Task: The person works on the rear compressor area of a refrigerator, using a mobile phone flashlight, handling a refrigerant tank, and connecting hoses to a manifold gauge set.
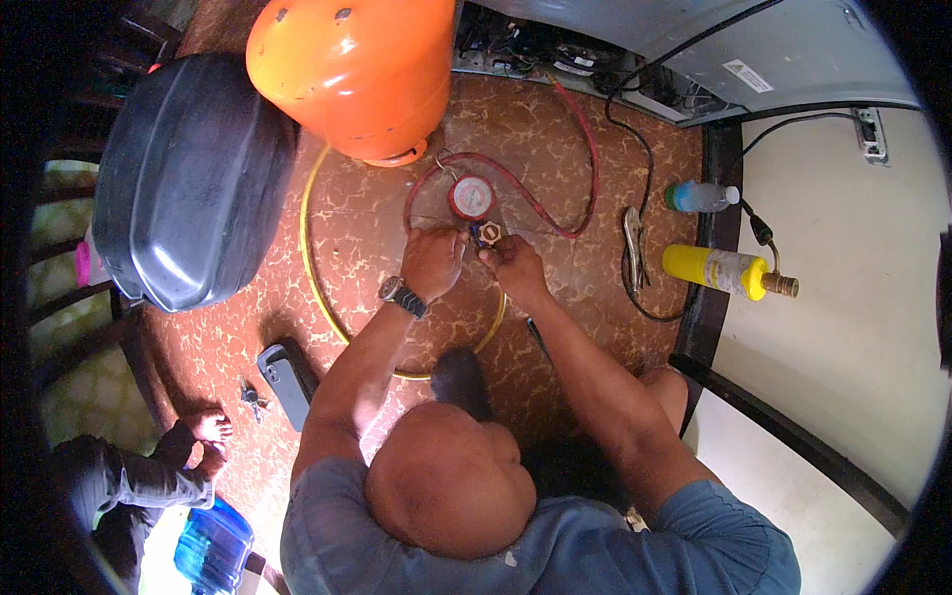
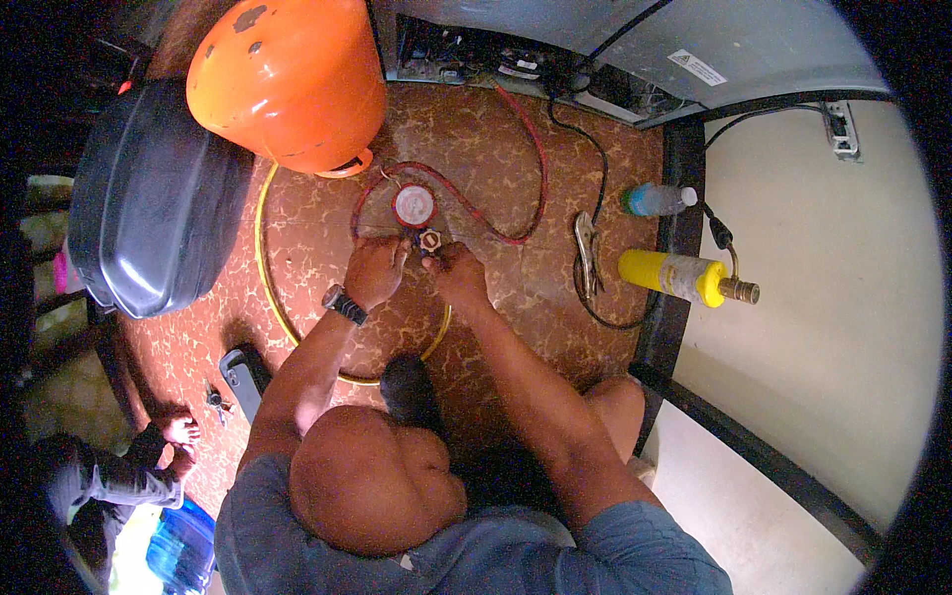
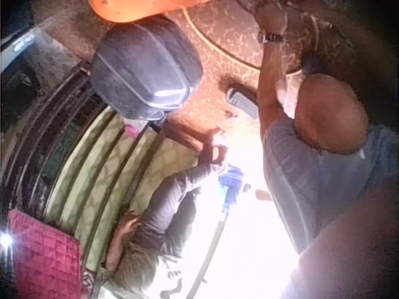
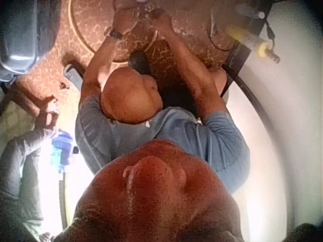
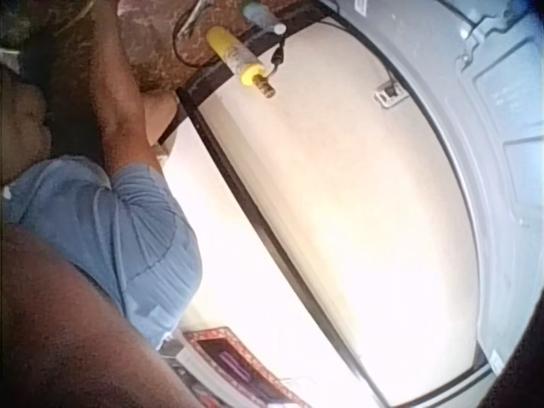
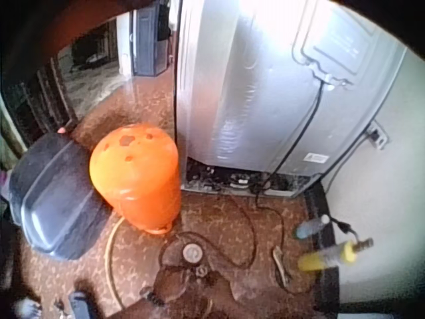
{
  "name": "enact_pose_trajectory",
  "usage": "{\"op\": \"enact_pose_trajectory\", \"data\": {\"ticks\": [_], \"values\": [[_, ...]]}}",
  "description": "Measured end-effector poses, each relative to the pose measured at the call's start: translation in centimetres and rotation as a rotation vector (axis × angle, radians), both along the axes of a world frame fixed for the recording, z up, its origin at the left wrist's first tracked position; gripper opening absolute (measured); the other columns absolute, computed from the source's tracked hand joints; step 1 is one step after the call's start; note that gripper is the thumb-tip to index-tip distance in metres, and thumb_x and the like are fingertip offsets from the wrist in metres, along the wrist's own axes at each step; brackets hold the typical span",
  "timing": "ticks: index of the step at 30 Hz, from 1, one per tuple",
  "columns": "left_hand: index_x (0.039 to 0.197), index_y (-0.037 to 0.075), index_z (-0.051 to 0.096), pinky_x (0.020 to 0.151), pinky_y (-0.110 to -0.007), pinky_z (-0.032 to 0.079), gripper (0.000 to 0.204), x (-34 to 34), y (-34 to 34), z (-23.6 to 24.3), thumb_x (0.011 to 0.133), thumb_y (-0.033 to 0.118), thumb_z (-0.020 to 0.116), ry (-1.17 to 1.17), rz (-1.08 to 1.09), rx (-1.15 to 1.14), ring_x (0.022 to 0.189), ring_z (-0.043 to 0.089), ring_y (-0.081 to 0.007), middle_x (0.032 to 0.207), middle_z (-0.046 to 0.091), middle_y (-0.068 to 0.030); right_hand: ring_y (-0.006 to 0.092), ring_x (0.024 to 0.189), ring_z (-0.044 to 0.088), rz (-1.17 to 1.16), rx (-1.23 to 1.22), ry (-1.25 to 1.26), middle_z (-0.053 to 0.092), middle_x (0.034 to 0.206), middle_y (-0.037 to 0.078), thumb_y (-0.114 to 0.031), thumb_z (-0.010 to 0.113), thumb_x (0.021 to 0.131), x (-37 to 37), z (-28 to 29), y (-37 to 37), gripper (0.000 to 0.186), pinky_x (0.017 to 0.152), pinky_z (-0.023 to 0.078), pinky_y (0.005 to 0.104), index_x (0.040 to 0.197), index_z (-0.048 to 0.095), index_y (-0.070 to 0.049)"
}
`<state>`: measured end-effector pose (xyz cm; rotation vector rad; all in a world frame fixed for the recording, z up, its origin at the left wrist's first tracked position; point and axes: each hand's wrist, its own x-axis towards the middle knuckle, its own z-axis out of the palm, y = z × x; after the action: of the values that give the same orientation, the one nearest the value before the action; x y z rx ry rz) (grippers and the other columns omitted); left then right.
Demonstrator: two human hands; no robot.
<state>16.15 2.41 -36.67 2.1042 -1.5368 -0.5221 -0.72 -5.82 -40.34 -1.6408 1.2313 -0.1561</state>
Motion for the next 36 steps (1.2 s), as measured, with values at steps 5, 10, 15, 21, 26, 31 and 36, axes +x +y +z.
{"op": "enact_pose_trajectory", "data": {"ticks": [5,10,15,21,26,31,36], "values": [[0.090,0.002,0.063,0.083,-0.049,0.042,0.023,0.1,0.3,0.4,0.093,0.025,0.062,-0.051,0.004,-0.071,0.088,0.065,-0.0353,0.090,0.068,-0.0188,0.0146,0.074,0.065,-0.073,0.020,-0.061,0.069,0.084,0.008,-0.013,0.079,0.085,0.1,-0.9,0.4,0.029,0.065,0.052,0.0297,0.100,0.058,-0.001],[0.089,0.003,0.063,0.082,-0.048,0.043,0.024,0.0,0.2,-0.2,0.093,0.026,0.063,-0.050,0.001,-0.005,0.088,0.066,-0.0346,0.088,0.068,-0.0181,0.0136,0.072,0.065,-0.068,0.042,-0.009,0.068,0.082,0.007,-0.013,0.079,0.085,0.4,-0.5,0.3,0.029,0.064,0.053,0.0295,0.100,0.057,0.000],[0.089,0.002,0.067,0.084,-0.050,0.045,0.023,-0.3,0.3,0.0,0.095,0.023,0.059,-0.047,0.009,-0.009,0.082,0.065,-0.0390,0.083,0.069,-0.0206,0.0133,0.070,0.064,-0.116,0.099,-0.071,0.068,0.081,0.007,-0.014,0.079,0.086,0.8,-0.2,0.4,0.029,0.063,0.053,0.0300,0.099,0.057,0.000],[0.088,0.003,0.068,0.083,-0.049,0.045,0.024,-0.5,0.3,0.0,0.096,0.024,0.057,-0.047,0.029,0.002,0.079,0.066,-0.0386,0.080,0.069,-0.0201,0.0125,0.069,0.064,-0.089,0.059,0.001,0.068,0.081,0.006,-0.015,0.078,0.087,0.8,0.1,0.4,0.028,0.061,0.052,0.0298,0.097,0.056,-0.001],[0.090,0.003,0.067,0.083,-0.049,0.044,0.025,-0.4,0.4,0.0,0.097,0.024,0.056,-0.072,0.015,0.002,0.080,0.066,-0.0379,0.080,0.069,-0.0194,0.0116,0.067,0.063,-0.085,0.058,-0.052,0.069,0.082,0.006,-0.013,0.077,0.088,0.6,-1.0,0.4,0.026,0.059,0.052,0.0293,0.097,0.056,-0.001],[0.091,0.004,0.067,0.084,-0.049,0.044,0.024,-0.4,0.3,-0.3,0.098,0.025,0.056,-0.058,0.006,-0.007,0.081,0.066,-0.0369,0.080,0.069,-0.0186,0.0114,0.066,0.062,-0.090,0.043,-0.077,0.069,0.082,0.006,-0.011,0.076,0.088,0.2,-2.4,0.4,0.024,0.057,0.051,0.0288,0.097,0.056,-0.001],[0.091,0.004,0.066,0.084,-0.048,0.044,0.025,-0.3,0.3,-0.2,0.098,0.024,0.055,-0.042,0.004,0.039,0.081,0.065,-0.0369,0.081,0.069,-0.0188,0.0117,0.065,0.062,-0.086,0.038,-0.089,0.068,0.081,0.006,-0.010,0.076,0.088,0.4,-2.0,0.4,0.024,0.057,0.050,0.0294,0.097,0.055,-0.001]]}}
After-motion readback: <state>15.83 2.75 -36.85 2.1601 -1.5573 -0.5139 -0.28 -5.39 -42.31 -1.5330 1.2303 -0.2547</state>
